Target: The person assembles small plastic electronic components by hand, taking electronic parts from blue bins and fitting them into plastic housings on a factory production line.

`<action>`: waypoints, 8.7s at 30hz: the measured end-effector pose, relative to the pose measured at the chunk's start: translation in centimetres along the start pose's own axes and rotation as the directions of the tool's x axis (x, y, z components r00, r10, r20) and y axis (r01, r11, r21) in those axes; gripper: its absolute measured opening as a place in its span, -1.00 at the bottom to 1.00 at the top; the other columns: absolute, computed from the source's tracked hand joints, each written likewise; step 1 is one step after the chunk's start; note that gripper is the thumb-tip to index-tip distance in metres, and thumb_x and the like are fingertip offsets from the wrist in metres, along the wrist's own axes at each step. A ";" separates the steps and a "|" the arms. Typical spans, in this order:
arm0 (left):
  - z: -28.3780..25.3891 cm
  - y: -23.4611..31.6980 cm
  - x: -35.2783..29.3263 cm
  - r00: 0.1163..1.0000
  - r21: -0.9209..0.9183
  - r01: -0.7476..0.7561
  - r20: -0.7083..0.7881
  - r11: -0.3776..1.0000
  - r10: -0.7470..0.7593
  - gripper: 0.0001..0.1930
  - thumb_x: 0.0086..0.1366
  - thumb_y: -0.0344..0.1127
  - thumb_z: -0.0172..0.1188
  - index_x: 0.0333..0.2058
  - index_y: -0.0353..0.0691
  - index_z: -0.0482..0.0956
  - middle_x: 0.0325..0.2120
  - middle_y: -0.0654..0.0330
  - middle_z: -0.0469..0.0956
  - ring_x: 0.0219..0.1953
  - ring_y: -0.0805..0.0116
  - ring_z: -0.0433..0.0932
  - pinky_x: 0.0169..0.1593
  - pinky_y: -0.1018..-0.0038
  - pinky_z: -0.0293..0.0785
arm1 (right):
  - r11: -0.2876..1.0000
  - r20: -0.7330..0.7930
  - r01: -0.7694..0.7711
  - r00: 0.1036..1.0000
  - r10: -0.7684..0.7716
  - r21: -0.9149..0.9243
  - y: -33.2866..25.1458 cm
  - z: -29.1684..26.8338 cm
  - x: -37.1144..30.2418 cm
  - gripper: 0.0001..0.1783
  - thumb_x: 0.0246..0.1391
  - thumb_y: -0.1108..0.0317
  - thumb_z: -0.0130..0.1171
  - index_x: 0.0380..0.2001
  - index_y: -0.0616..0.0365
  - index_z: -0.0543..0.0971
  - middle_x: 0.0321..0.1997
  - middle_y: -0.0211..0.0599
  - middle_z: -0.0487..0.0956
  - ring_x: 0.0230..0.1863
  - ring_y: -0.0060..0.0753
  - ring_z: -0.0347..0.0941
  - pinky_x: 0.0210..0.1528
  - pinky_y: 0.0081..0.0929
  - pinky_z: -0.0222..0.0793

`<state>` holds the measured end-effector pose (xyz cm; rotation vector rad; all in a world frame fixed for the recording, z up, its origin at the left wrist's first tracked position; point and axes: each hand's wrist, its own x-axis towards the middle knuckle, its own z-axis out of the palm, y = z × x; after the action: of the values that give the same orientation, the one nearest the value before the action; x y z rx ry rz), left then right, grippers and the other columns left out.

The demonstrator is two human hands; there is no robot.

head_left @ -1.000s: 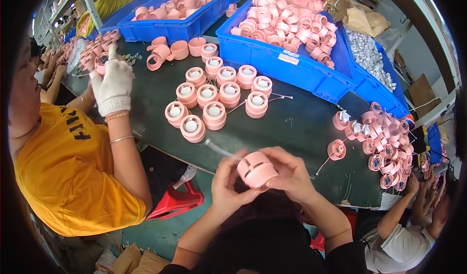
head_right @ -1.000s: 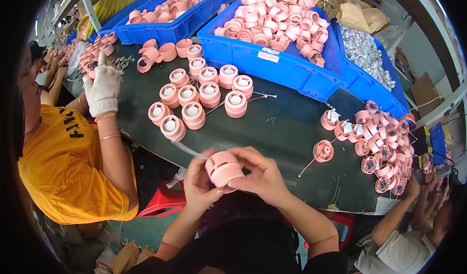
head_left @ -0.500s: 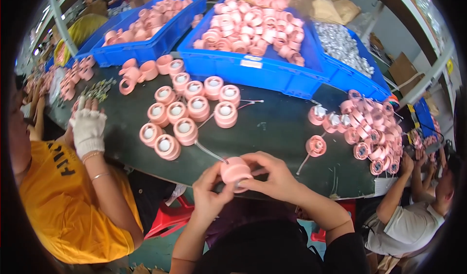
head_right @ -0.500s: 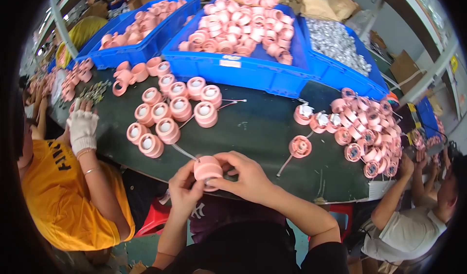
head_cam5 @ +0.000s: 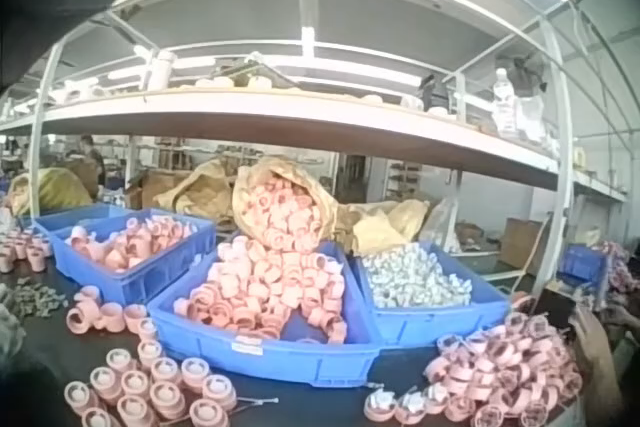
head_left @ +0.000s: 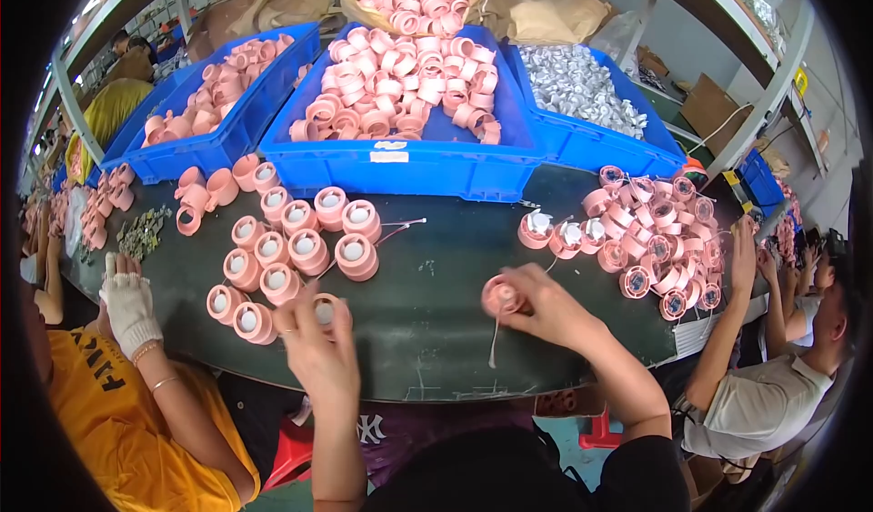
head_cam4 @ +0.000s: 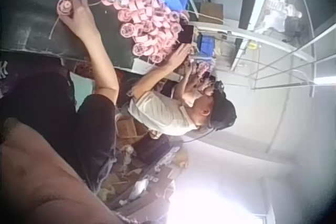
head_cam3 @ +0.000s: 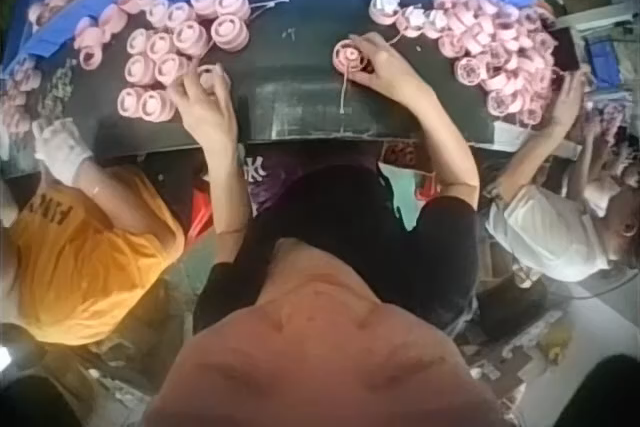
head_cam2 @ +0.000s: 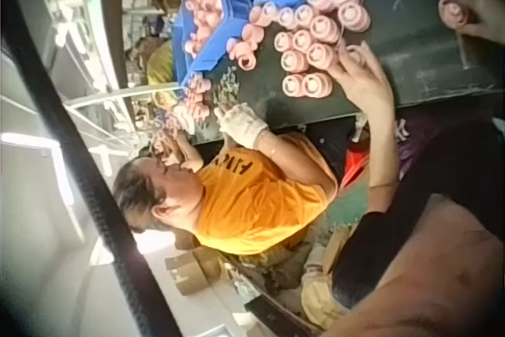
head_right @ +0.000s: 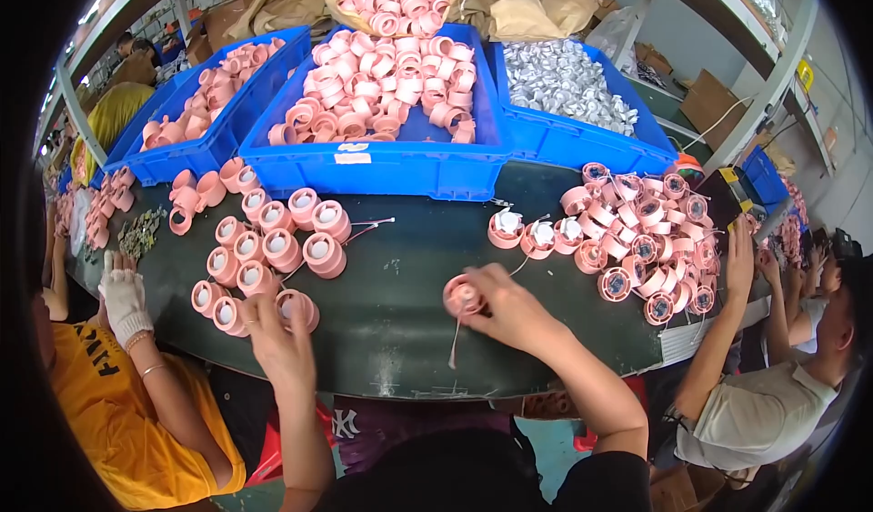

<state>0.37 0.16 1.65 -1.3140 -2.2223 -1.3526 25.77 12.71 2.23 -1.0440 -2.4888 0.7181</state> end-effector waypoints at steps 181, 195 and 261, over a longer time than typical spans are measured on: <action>3.7 -0.2 0.8 0.974 0.098 -0.047 0.227 0.994 0.023 -0.59 0.27 -0.33 0.01 0.00 -0.52 0.28 -0.12 -0.31 0.36 -0.12 -0.22 0.39 -0.07 0.15 0.34 | 0.849 -0.136 -0.109 0.990 0.044 -0.518 4.7 -9.1 24.4 -0.85 -0.15 0.35 0.14 -0.49 0.18 0.60 -0.29 -0.03 0.58 -0.25 -0.03 0.53 -0.22 -0.23 0.46; 5.6 6.7 1.8 0.817 -0.215 -0.316 0.434 0.924 0.380 -0.65 0.08 -0.22 0.24 -0.23 -0.35 0.50 -0.31 0.00 0.49 -0.24 0.06 0.48 -0.22 0.32 0.44 | 0.858 0.392 0.156 0.918 0.057 -0.489 3.9 -7.4 28.3 -0.65 -0.26 0.25 0.27 -0.32 0.17 0.62 -0.37 0.00 0.59 -0.45 -0.18 0.55 -0.39 -0.31 0.47; 1.9 3.8 -5.0 0.940 -0.909 0.331 0.342 0.254 0.000 -0.54 0.36 0.03 -0.24 -0.09 -0.32 0.22 -0.08 -0.05 0.37 -0.11 0.35 0.40 -0.01 0.44 0.32 | 0.082 0.304 -0.297 0.949 -0.086 0.951 -7.1 0.9 0.1 -0.46 0.09 0.38 0.08 0.13 0.06 0.17 -0.18 -0.25 0.43 -0.38 -0.43 0.45 -0.64 -0.66 0.33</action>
<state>6.66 -0.53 0.02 -1.6249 -1.5270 -3.1055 21.32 8.22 5.58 -0.4872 -1.2666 2.3080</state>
